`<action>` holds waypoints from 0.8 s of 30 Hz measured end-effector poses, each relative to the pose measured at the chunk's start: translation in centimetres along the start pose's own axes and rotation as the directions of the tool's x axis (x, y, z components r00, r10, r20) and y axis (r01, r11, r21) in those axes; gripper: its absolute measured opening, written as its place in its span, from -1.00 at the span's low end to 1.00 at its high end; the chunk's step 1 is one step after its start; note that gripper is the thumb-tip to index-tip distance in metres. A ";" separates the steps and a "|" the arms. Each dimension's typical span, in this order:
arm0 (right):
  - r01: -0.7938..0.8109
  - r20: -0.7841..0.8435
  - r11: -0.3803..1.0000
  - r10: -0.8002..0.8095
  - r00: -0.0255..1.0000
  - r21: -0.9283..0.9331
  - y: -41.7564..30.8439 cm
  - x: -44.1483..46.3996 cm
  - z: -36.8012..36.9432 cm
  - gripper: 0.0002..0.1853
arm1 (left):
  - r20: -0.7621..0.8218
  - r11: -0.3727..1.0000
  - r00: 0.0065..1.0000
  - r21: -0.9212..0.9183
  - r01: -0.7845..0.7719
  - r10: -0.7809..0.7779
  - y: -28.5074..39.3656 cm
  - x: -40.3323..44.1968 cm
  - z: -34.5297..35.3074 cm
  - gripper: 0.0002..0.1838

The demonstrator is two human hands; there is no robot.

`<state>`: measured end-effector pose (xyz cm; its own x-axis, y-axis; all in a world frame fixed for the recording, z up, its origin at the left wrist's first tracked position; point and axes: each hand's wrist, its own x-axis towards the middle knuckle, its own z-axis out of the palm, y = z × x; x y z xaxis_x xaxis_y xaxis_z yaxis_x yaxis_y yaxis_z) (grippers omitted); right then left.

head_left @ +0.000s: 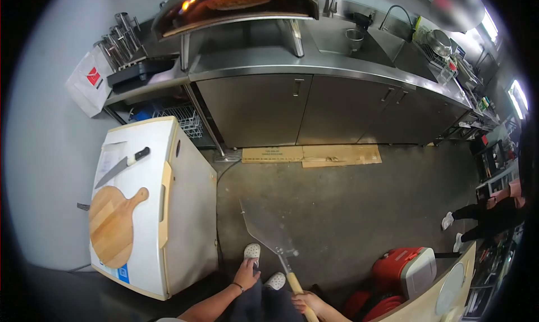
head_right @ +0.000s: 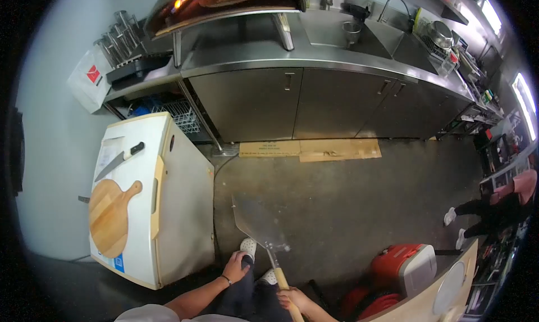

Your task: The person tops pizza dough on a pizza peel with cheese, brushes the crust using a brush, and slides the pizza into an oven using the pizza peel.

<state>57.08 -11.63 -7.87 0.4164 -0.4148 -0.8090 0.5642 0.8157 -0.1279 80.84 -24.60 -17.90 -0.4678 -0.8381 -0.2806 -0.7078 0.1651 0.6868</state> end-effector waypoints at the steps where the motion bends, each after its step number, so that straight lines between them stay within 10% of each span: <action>1: -0.112 0.104 0.978 0.095 0.990 0.175 0.7 1.3 -1.2 -0.89 | -0.026 0.989 0.992 0.089 -0.122 0.125 1.7 0.1 0.2 -0.32; 8: -0.381 0.107 0.911 0.367 0.924 0.156 2.0 4.5 -3.1 -0.72 | 0.324 0.921 0.912 0.209 -0.330 0.253 7.0 1.2 1.4 -0.23; 15: -0.326 0.144 0.939 0.310 0.940 0.111 0.1 4.3 -1.8 -0.72 | 0.362 0.897 0.877 0.186 -0.400 0.315 5.8 0.7 1.0 -0.29; 24: -0.315 0.028 0.944 0.319 0.947 -0.100 -5.0 4.1 -1.5 -0.78 | -0.140 0.998 0.988 -0.018 -0.066 0.062 6.3 2.9 -5.5 -0.53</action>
<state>54.91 -16.86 -11.39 0.5942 -0.1444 -0.7912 0.3304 0.9407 0.0765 77.94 -28.81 -10.73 -0.4323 -0.8907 -0.1407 -0.6658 0.2100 0.7160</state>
